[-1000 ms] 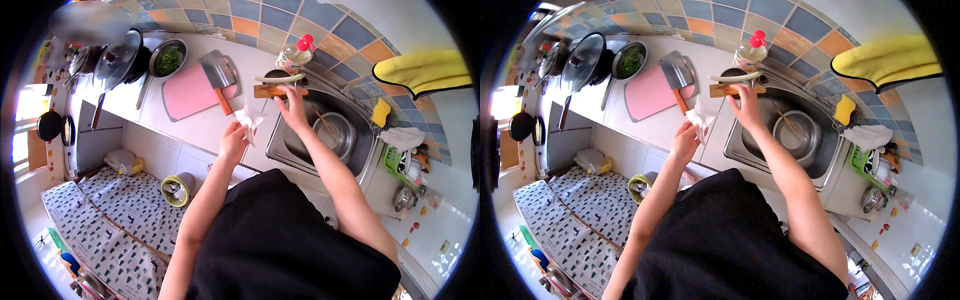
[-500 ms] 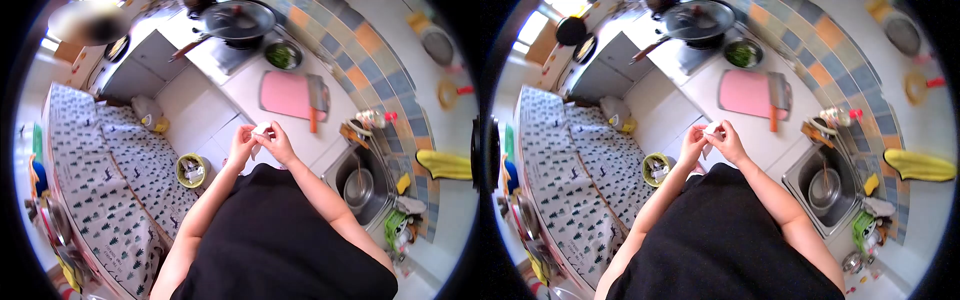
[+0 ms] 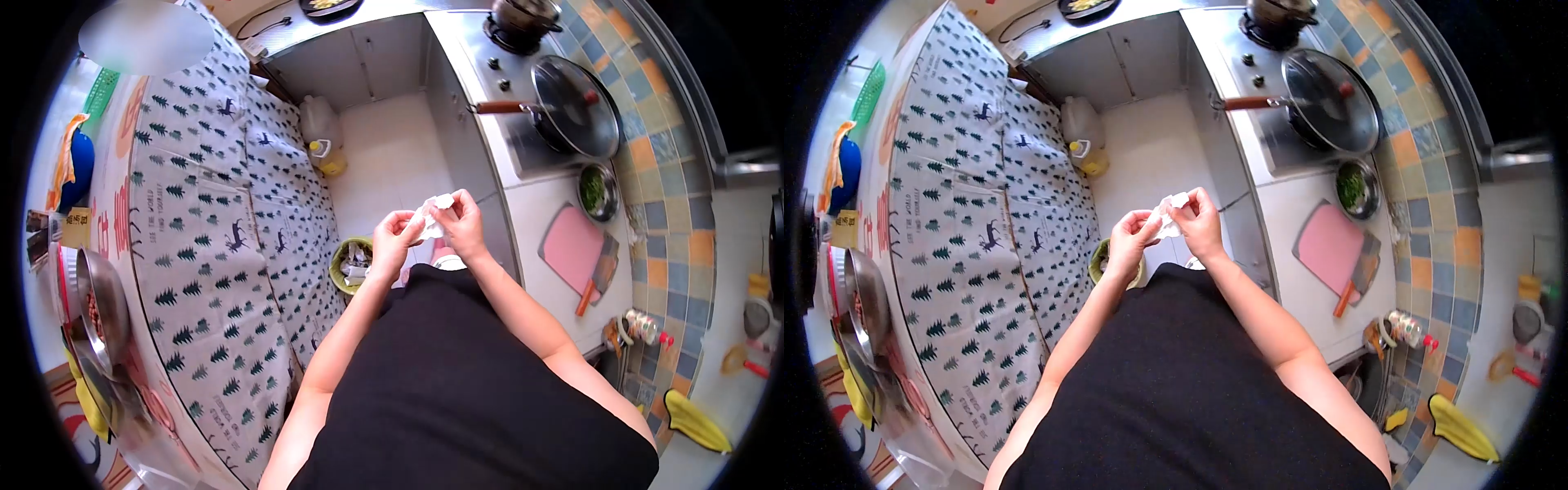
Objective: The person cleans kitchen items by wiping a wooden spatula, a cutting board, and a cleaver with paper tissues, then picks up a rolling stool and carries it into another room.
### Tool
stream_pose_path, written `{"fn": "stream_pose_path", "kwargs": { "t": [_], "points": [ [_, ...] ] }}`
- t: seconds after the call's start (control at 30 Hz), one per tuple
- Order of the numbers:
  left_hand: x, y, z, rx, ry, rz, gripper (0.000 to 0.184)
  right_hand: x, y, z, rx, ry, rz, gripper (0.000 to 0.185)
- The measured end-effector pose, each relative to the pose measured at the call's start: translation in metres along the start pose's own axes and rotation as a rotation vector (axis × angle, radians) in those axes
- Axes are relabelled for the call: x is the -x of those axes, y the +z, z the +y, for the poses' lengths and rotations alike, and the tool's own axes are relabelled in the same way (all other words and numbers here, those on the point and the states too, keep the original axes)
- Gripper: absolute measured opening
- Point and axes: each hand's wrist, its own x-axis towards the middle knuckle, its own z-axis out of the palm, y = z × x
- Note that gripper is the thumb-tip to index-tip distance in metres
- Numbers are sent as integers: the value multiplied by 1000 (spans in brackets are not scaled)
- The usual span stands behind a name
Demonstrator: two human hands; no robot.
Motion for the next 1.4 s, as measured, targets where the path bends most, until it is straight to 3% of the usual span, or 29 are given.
{"fn": "stream_pose_path", "kwargs": {
  "t": [0.2,0.37,0.47,0.7,1.0,1.4],
  "points": [
    [-91,-20,37,-38,61,33,23,-103,32,-15,-126,12,-147,37],
    [-180,-18,87,-83,91,55,25,-202,41,-23,-87,140,-383,18],
    [-230,-7,124,-27,131,44,27,-256,50,-40,-29,100,-436,21],
    [-311,0,171,40,106,37,34,-349,71,-43,156,-1,-306,12],
    [-448,-21,232,58,17,-138,45,-467,114,-29,373,-143,-71,13],
    [-591,-113,360,-149,41,-62,28,-639,249,-41,364,-87,-3,8]
  ]
}}
